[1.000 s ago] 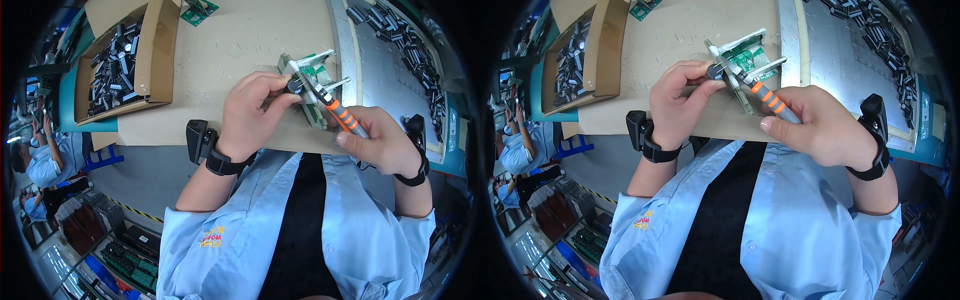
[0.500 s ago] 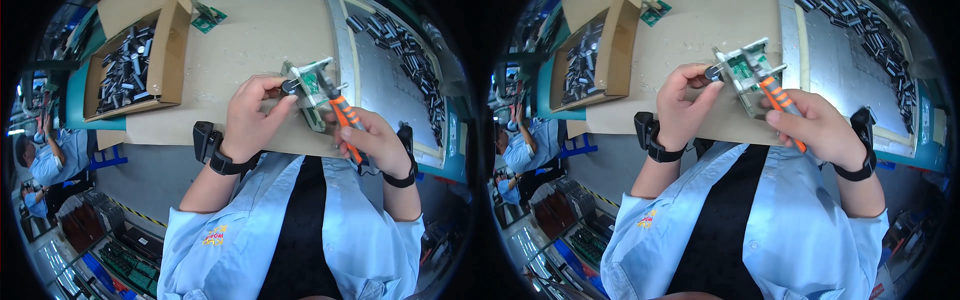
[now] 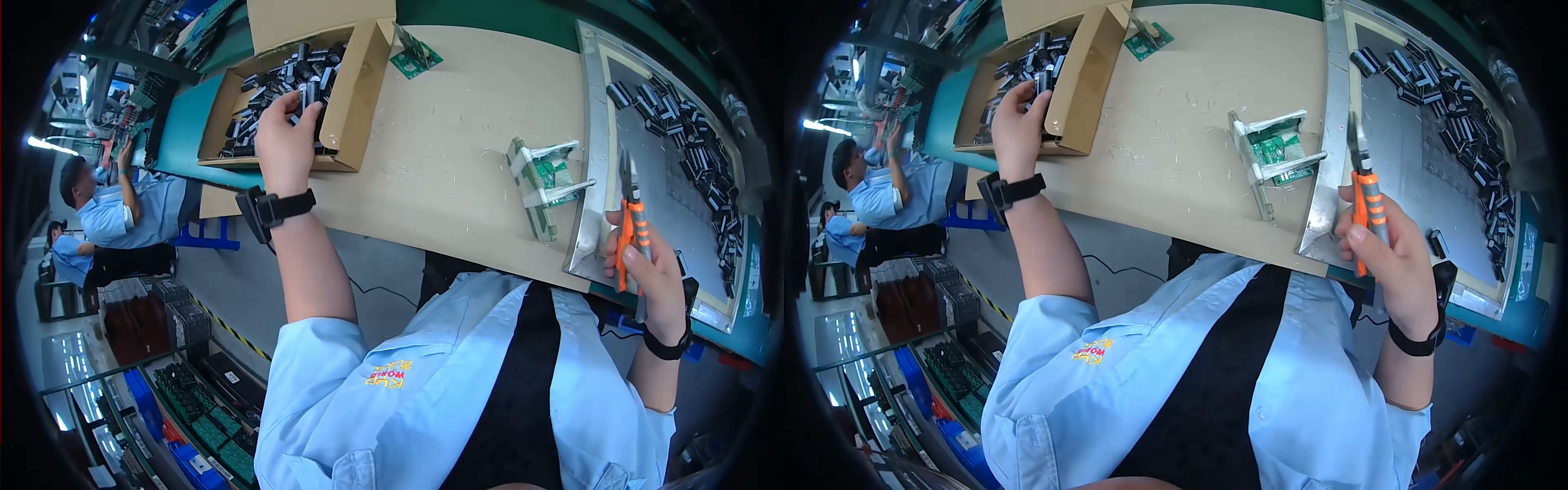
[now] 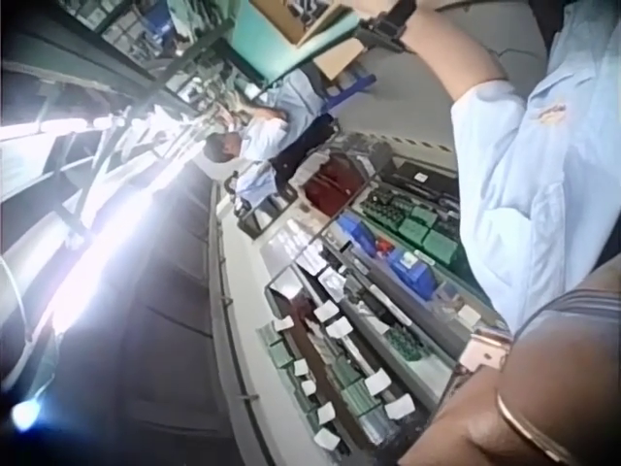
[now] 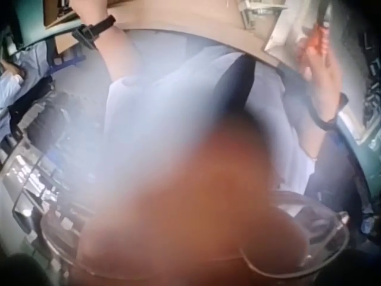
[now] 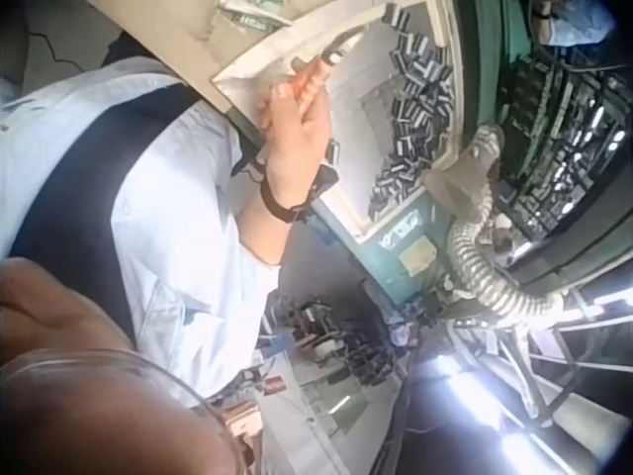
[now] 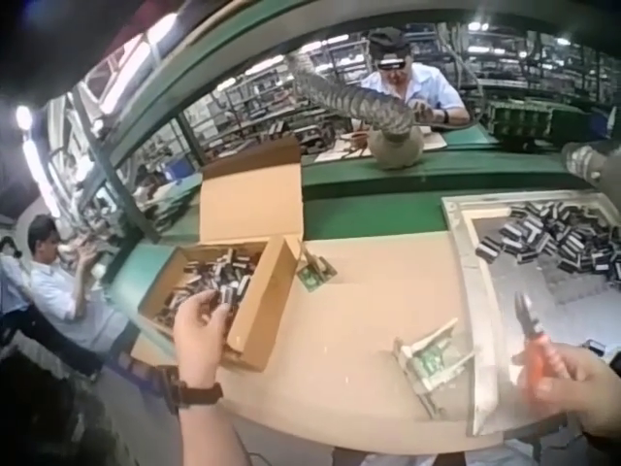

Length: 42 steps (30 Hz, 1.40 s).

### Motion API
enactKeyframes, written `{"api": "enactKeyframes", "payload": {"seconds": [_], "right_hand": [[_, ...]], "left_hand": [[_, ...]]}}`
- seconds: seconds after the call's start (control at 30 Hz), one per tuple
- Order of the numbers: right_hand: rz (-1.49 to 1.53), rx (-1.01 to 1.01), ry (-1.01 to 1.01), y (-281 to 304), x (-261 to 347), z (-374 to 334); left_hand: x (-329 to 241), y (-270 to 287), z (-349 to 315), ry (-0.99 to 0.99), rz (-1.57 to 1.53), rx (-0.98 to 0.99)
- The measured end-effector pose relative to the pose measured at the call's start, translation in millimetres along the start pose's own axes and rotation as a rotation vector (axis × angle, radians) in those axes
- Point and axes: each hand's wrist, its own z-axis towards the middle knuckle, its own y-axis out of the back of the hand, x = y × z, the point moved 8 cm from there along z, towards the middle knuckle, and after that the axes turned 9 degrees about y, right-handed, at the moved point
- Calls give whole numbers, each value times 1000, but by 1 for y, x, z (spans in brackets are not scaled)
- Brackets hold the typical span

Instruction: Using pliers to trim pins or excess material from electronic components at a workbench.

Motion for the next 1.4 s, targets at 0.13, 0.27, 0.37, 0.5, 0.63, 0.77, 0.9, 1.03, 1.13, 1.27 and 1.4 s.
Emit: {"api": "enactKeyframes", "payload": {"seconds": [0.13,0.27,0.37,0.5,0.63,0.77,0.9,1.03,1.13,1.27,1.4], "right_hand": [[-27,-186,156,29,8,-6],[-229,-412,279,96,22,-20],[-539,-670,194,165,15,-47],[-978,-840,-4,189,5,-69],[-914,-596,-32,164,-12,-65],[-971,-444,-112,135,-14,-49],[-935,-495,-119,130,-7,-37],[-708,-407,279,89,23,-16],[-559,-191,528,28,61,0],[-644,85,763,-38,86,9],[-722,123,843,-60,88,17]], "left_hand": [[-6,0,-7,-53,-196,-109],[-33,4,-43,17,-552,54],[-78,-6,-73,-155,-640,144],[-124,-9,-101,-322,-556,179],[-129,-33,-114,-277,-739,389],[-140,-38,-124,-278,-748,475],[-146,-40,-130,-274,-757,544],[-164,-39,-147,-221,-857,766],[-180,-53,-166,76,-1100,1135],[-188,-66,-176,356,-1160,1438],[-188,-74,-178,414,-1245,1561]]}}
